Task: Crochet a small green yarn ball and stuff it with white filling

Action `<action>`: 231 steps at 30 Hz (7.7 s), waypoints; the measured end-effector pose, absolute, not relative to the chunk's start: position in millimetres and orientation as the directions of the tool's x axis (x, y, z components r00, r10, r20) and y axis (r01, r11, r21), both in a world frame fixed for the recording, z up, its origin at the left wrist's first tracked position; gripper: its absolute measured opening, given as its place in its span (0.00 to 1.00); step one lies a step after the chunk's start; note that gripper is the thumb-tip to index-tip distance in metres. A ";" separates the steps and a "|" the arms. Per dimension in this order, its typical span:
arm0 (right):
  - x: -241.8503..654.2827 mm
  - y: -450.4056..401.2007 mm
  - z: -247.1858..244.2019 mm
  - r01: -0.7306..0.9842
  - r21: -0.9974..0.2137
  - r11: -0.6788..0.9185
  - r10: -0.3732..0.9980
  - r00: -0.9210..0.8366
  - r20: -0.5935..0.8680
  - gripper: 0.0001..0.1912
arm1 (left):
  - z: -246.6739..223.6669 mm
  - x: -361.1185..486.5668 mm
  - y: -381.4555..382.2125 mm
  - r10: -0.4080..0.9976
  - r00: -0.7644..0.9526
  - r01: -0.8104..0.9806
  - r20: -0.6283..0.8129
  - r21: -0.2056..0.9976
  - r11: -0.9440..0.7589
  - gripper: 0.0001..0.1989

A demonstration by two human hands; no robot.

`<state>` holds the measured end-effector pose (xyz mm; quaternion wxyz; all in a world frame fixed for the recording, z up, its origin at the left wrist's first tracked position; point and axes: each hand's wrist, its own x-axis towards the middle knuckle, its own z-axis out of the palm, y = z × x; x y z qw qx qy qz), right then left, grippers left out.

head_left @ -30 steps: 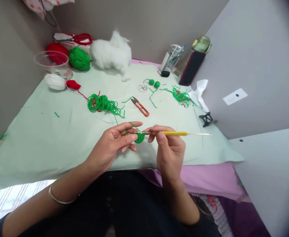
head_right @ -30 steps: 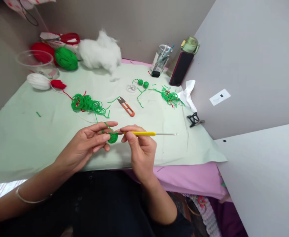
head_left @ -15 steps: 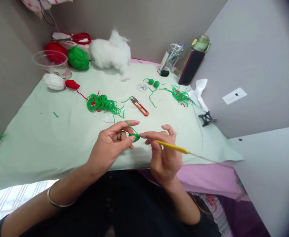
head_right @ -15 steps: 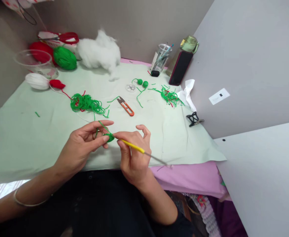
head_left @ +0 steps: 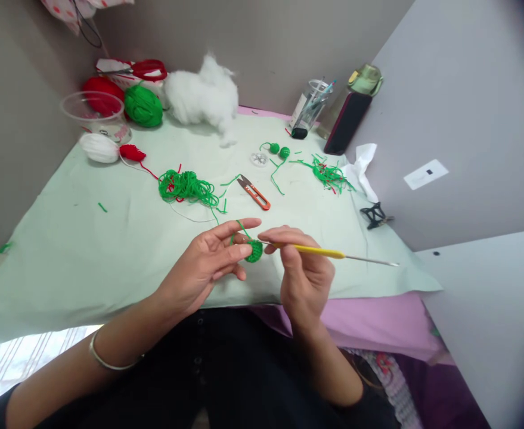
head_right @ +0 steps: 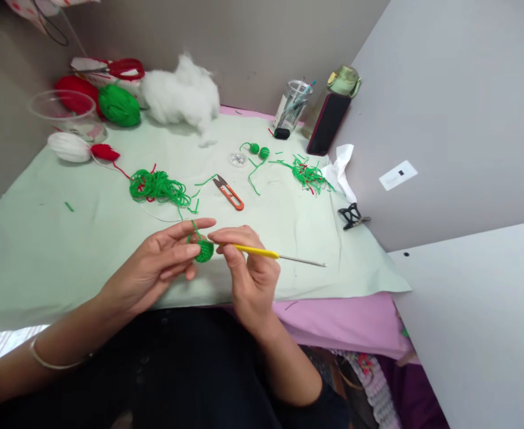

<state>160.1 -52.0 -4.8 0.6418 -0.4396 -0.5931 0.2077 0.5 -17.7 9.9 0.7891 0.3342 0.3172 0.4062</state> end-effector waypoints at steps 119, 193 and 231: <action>157.8 -57.8 -6.3 0.442 -0.641 0.628 0.679 0.091 0.728 0.15 | 11.0 -0.5 -26.1 0.985 0.147 -0.031 0.089 0.996 -0.086 0.22; 155.5 -56.4 -7.8 0.322 -0.799 0.508 0.765 0.258 0.590 0.10 | 6.2 -6.0 -19.2 0.910 0.381 -0.308 -0.162 0.906 0.290 0.18; 168.7 -41.8 -10.7 -0.081 -0.920 0.385 0.912 0.188 0.365 0.11 | 12.8 -3.5 -16.1 0.796 0.565 -0.425 -0.216 0.752 0.505 0.20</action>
